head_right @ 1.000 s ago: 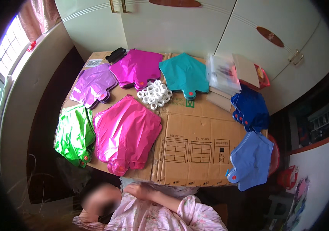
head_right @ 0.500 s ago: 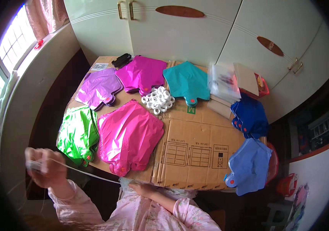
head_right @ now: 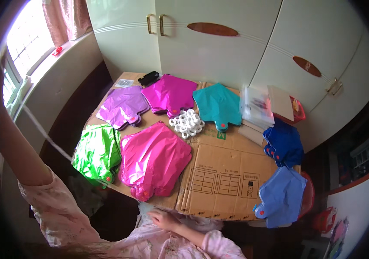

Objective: Tying the stems of various colorful foil balloons using a thin string.

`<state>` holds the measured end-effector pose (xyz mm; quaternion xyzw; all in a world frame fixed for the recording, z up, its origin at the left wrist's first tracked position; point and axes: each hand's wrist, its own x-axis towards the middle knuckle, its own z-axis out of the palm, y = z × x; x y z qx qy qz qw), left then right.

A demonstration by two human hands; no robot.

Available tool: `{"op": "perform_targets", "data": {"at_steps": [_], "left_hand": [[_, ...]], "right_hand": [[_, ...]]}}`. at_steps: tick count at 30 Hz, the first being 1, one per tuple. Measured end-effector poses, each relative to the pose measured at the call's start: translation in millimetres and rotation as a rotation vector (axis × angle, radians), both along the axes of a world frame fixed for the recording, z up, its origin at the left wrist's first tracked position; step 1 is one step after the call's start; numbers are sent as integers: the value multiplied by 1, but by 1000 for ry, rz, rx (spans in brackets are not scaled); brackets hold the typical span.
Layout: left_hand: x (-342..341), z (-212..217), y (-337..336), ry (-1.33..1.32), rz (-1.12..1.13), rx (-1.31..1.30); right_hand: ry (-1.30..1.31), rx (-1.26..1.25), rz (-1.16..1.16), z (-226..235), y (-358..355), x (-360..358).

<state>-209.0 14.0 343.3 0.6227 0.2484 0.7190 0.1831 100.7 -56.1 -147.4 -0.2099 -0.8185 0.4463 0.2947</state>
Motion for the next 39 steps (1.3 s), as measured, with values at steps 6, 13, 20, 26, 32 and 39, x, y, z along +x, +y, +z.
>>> {"op": "perform_targets", "data": {"at_steps": [6,13,20,26,32,39], "left_hand": [[107,-30,11,325,-278,-283],[149,-84,7,-165,-669,-475],[157,-172,19,-525,-645,-384],[138,-203,28,928,44,-121],[162,-249,2,-201,-939,-429],[172,-269,4,591,-455,-243]], "right_hand": [[422,178,-48,198,70,44],[541,-353,132,238,111,16],[370,-158,-145,193,75,25],[597,290,-190,232,78,85],[190,-100,-361,216,102,61],[291,-204,-145,214,93,86]]}}
